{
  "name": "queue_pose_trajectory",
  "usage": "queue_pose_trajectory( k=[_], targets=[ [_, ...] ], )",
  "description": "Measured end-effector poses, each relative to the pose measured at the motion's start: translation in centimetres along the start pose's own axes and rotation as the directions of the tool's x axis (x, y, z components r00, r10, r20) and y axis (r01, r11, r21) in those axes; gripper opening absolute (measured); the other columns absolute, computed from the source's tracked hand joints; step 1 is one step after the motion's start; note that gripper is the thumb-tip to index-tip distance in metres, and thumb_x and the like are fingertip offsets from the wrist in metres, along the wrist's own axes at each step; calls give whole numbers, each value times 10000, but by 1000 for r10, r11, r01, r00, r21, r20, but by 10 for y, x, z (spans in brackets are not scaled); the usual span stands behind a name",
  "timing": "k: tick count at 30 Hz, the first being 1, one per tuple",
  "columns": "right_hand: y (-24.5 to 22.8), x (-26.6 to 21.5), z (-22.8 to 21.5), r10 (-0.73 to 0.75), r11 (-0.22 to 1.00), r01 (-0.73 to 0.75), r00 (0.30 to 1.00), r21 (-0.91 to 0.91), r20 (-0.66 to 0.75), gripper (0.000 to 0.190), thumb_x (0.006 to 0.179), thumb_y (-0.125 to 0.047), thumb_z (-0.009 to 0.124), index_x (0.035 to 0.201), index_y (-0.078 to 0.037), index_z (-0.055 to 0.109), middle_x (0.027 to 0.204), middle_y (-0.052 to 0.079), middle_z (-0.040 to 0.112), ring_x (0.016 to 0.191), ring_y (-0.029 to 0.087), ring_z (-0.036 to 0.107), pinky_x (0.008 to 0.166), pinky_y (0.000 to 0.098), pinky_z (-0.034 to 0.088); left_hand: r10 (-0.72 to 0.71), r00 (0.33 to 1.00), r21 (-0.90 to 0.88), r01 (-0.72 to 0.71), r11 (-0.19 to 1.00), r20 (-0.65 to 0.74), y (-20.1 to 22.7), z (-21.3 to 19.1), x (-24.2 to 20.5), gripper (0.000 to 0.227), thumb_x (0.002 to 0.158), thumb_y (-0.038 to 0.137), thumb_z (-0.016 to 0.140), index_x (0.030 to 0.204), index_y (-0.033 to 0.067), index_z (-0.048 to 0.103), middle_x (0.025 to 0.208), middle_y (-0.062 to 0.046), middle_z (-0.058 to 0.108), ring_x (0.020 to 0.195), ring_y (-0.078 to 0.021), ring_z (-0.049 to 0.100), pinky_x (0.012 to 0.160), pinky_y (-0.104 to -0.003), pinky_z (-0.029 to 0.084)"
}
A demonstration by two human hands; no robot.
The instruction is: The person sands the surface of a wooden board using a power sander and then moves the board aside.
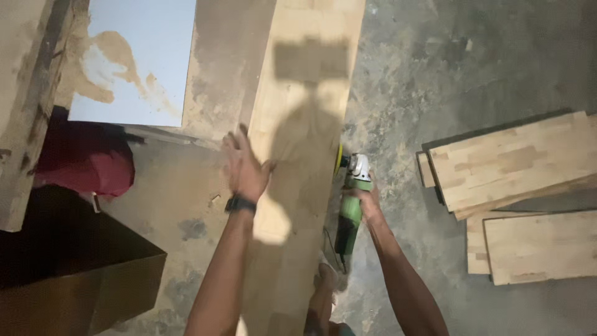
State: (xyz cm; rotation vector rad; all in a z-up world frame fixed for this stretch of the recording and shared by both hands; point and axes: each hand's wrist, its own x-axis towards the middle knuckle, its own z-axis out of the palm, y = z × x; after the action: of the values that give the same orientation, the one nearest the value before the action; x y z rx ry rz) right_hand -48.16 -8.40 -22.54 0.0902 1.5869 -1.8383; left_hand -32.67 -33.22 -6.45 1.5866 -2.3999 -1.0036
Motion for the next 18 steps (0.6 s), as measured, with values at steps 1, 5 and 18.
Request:
queue_pose_trajectory(
  k=[1,5,18],
  targets=[
    [-10,2,6,6,1000,-6,1000,-9,4,637,564,33,818,1134,-122,581,833,180,708,707,319,715,665,495,568,-11,1000,-4,11,1000,0,4,11,16,1067,886,326,823,1670,292,101,1704,-200,77,1575,-421,84,1186,-703,220],
    [-30,24,12,21,1000,-21,1000,-9,19,570,530,-19,832,1047,-117,614,774,144,694,635,297,694,606,472,559,-131,991,133,128,983,17,9,49,61,1101,863,394,831,1652,193,90,1713,-98,158,1594,-268,96,1212,-676,68],
    [-76,83,16,231,962,-222,972,-158,39,475,587,-265,869,1010,-152,684,806,101,673,682,268,654,651,469,484,-24,999,316,34,948,-37,17,52,65,910,959,507,606,1634,123,131,1685,-87,247,1569,-228,209,1245,-612,147]
  ],
)
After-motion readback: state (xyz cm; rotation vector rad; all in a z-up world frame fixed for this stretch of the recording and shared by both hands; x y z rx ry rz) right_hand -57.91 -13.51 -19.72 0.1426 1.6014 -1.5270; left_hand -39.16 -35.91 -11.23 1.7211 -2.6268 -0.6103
